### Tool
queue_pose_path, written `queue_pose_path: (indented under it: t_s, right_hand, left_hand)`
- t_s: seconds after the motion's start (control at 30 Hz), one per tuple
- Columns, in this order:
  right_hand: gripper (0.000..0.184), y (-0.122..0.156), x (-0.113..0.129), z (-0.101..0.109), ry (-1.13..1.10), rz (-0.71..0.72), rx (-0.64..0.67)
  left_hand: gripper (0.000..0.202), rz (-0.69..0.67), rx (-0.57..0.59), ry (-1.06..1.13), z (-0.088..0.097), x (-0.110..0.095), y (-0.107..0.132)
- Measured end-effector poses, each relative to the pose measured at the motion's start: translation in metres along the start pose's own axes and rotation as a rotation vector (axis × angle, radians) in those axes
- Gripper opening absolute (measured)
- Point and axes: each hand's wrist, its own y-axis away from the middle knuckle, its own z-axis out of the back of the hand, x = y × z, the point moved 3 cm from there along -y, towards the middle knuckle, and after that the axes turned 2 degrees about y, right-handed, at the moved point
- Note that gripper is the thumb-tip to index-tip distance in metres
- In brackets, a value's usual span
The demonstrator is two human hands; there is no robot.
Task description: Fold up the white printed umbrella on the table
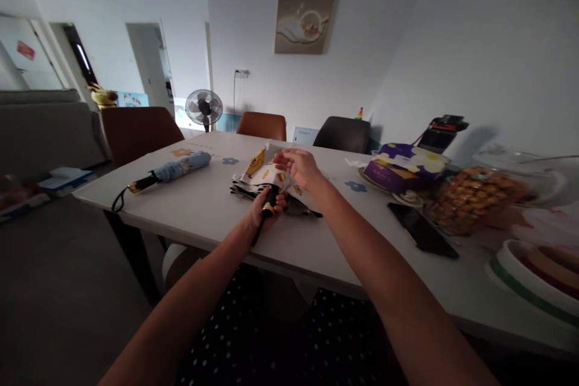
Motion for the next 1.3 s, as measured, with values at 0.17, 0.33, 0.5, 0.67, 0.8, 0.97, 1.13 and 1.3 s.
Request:
queue_pose_path:
  t_s: [0.17,0.33,0.5,0.67,0.8,0.97,1.13,1.3]
  right_hand:
    - [0.007,0.053,0.006,0.007,0.098,-0.079,0.135]
    - [0.014,0.08,-0.02,0.003,0.215,-0.083,0.205]
    - [0.024,0.076,-0.044,0.011,0.325,-0.116,0.071]
    - [0.035,0.076,-0.042,0.027,0.395,0.048,-0.219]
    - [0.015,0.075,-0.04,0.029,0.229,-0.01,-0.194]
    - [0.015,0.074,-0.047,0.023,0.194,-0.179,-0.016]
    - [0.018,0.082,-0.05,0.018,0.146,-0.275,0.209]
    - [0.033,0.089,-0.05,0.013,0.144,-0.316,0.415]
  left_hand:
    - [0.026,-0.283,0.161,0.085,-0.007,-0.016,0.015]
    - [0.026,-0.442,0.197,0.017,-0.012,-0.022,0.023]
    - [0.022,-0.337,0.101,-0.004,-0.008,-0.015,0.015]
    - [0.024,-0.325,0.136,0.018,-0.008,-0.012,0.014]
    - [0.025,-0.341,0.152,0.019,-0.008,-0.012,0.016]
    - [0.028,-0.372,0.181,-0.013,-0.011,-0.012,0.019]
    - [0.03,-0.384,0.174,-0.032,-0.012,-0.011,0.021]
    - [0.031,-0.352,0.131,-0.041,-0.01,-0.011,0.018]
